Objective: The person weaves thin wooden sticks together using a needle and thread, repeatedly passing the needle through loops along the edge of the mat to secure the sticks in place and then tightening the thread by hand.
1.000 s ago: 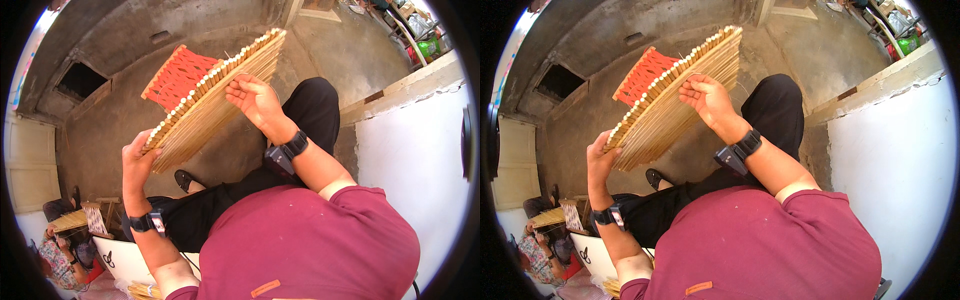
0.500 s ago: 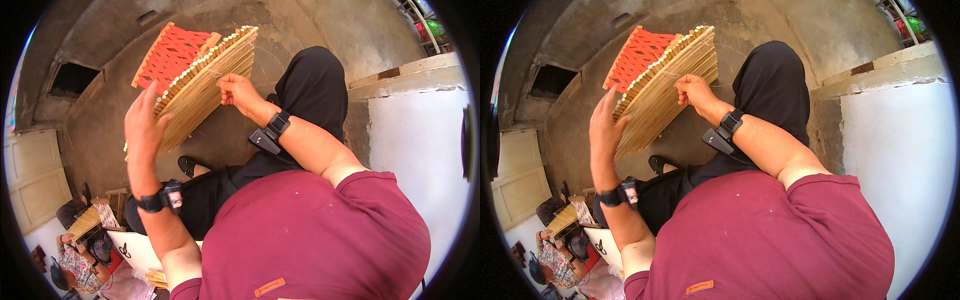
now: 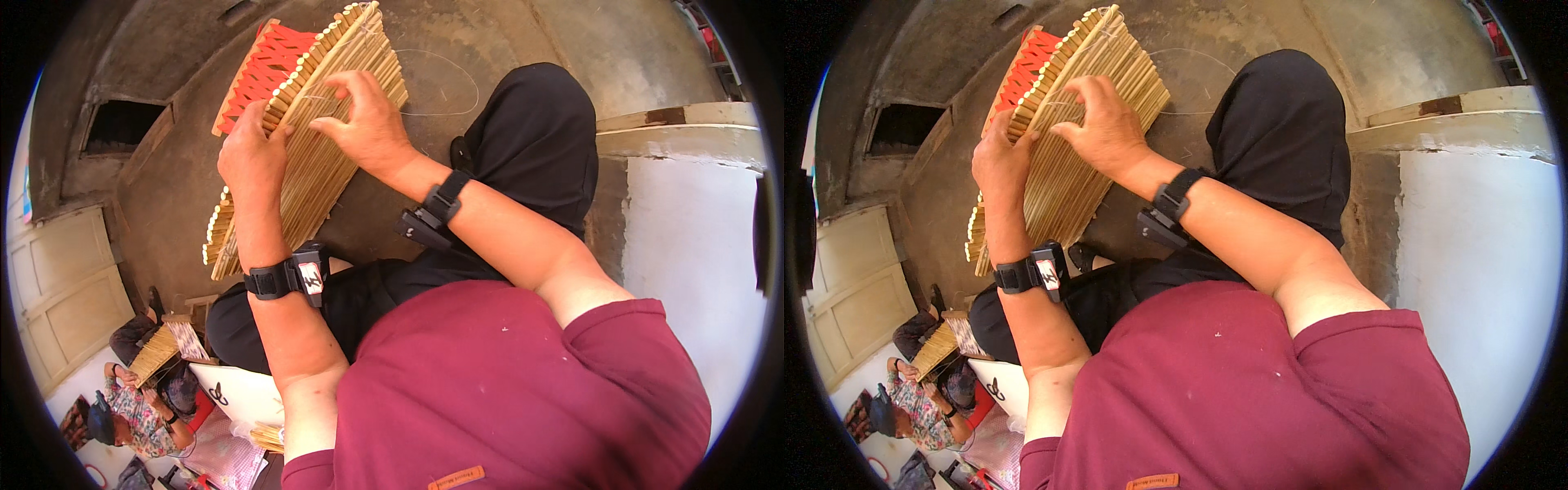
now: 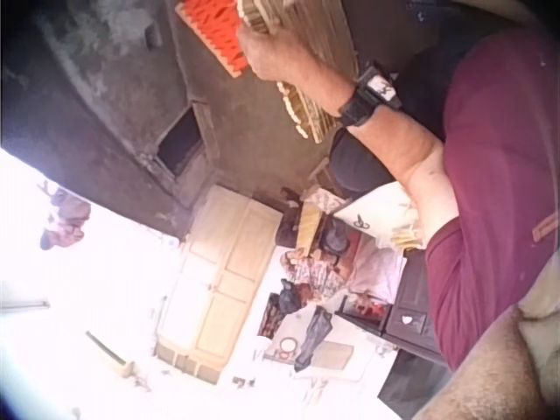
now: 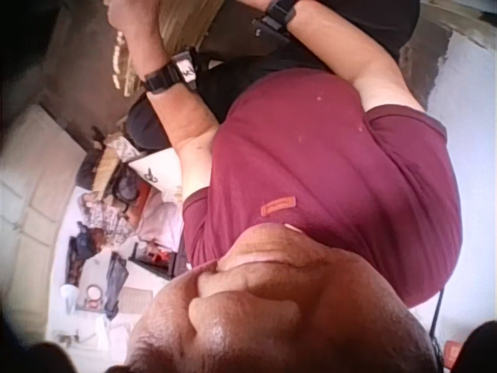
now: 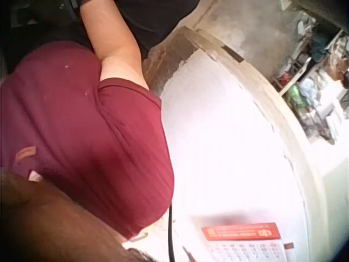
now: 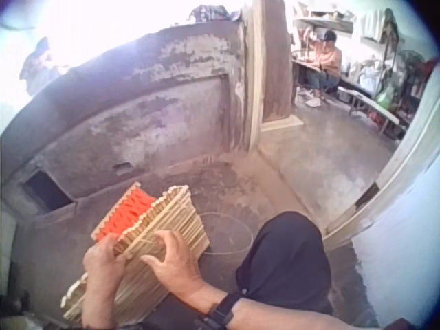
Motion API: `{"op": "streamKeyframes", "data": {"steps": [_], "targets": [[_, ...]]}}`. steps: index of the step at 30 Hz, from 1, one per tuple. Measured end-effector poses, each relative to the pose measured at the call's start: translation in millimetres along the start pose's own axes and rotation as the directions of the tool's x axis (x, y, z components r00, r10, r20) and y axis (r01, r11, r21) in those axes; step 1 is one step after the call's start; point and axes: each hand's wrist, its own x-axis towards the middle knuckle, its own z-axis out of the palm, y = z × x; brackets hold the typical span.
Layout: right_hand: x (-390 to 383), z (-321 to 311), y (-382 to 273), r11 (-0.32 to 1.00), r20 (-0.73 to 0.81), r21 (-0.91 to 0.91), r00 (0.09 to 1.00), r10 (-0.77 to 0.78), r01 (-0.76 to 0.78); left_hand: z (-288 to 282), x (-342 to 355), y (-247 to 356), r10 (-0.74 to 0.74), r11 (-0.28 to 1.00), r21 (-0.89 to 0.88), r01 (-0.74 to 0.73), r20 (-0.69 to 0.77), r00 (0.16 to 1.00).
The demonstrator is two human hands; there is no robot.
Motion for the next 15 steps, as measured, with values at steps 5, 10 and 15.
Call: {"op": "streamKeyframes", "data": {"steps": [5, 10, 15], "targets": [[16, 18, 11, 0.999, -0.043, 0.035, 0.999, 0.034, -0.032, 5, -1, 0, 0.006, 1.000, 0.006, -0.006, -0.038, 0.999], [18, 17, 16, 0.989, -0.043, 0.134, 0.997, 0.061, -0.055, 6, -6, 1, 0.019, 1.000, 0.014, -0.018, -0.054, 0.998], [15, 4, 13, 0.985, 0.018, 0.136, 0.994, -0.107, 0.103, 3, -12, 7, 0.044, 0.999, -0.001, -0.044, -0.077, 0.996]]}}
